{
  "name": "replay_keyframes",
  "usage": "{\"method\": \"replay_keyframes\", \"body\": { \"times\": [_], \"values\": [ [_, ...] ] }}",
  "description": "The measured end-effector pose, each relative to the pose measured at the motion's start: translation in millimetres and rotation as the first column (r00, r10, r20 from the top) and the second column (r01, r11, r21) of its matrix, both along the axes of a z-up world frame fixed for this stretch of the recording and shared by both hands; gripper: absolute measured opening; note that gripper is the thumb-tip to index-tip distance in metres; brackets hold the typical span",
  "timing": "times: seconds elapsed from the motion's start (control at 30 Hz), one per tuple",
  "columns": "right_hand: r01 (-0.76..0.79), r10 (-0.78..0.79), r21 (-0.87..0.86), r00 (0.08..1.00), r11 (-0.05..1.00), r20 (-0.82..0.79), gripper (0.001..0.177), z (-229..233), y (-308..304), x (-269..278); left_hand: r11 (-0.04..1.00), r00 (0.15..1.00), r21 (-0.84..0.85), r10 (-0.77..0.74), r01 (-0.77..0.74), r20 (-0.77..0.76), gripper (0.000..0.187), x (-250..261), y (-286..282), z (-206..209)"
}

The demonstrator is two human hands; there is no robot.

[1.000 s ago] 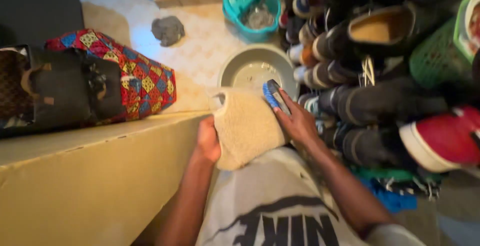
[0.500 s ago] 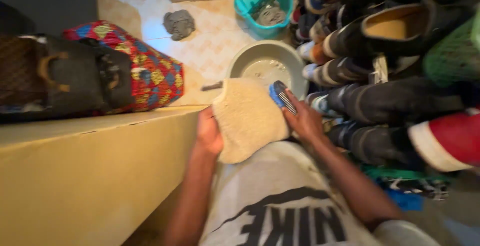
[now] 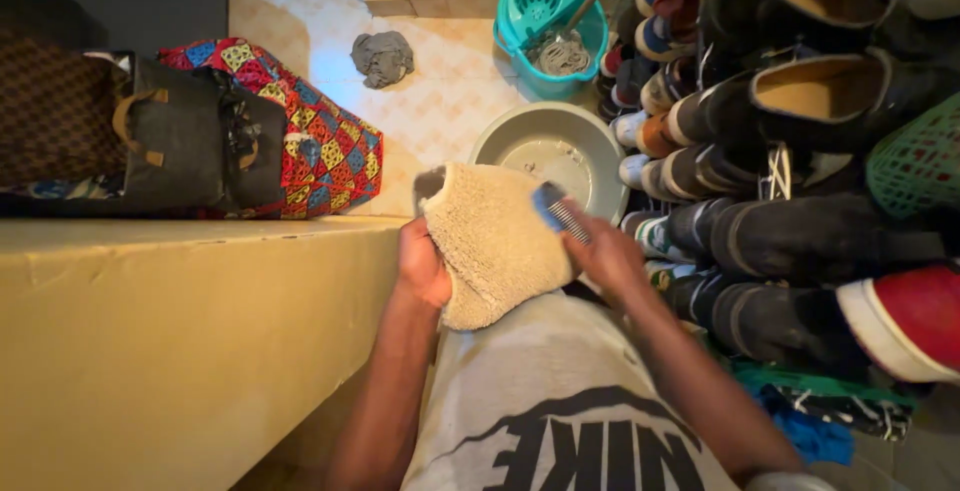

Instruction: Scrubbing a small furry rug with a brush in a basin of water.

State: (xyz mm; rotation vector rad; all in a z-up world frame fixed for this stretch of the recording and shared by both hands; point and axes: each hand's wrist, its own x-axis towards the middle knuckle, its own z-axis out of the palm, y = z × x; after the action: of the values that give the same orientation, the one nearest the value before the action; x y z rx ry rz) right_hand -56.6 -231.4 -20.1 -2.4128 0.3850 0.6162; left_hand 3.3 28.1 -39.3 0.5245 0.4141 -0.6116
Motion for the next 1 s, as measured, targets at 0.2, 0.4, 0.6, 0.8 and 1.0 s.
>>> {"method": "replay_keyframes", "body": {
  "times": [0.2, 0.4, 0.6, 0.8, 1.0],
  "values": [
    [0.150, -0.342, 0.513, 0.889, 0.845, 0.305, 0.068, 47.4, 3.2, 0.4, 0.998, 0.998, -0.043, -0.045, 0.043, -0.047, 0.049, 1.9, -18.4, 49.2],
    [-0.202, -0.011, 0.279, 0.793, 0.939, 0.609, 0.064, 49.8, 27.6, -16.6, 0.992, 0.999, -0.113, -0.052, 0.050, -0.014, 0.045, 4.1, -16.4, 30.6],
    [0.132, -0.131, 0.015, 0.989, 0.991, -0.065, 0.068, -16.4, -14.4, -10.9, 0.968, 0.990, 0.236, 0.062, -0.091, 0.128, 0.049, 2.7, -20.0, 96.7],
    [-0.072, -0.190, 0.385, 0.777, 0.920, 0.600, 0.063, 75.6, 12.4, 5.6, 0.926, 0.949, 0.315, 0.111, -0.206, 0.294, 0.048, -8.6, -33.8, 83.7],
    [-0.253, 0.046, 0.170, 0.671, 0.952, 0.740, 0.069, 72.1, 50.1, 2.1, 0.963, 0.954, 0.226, 0.078, -0.147, 0.289, 0.043, -21.1, -34.9, 75.6]
  ]
}}
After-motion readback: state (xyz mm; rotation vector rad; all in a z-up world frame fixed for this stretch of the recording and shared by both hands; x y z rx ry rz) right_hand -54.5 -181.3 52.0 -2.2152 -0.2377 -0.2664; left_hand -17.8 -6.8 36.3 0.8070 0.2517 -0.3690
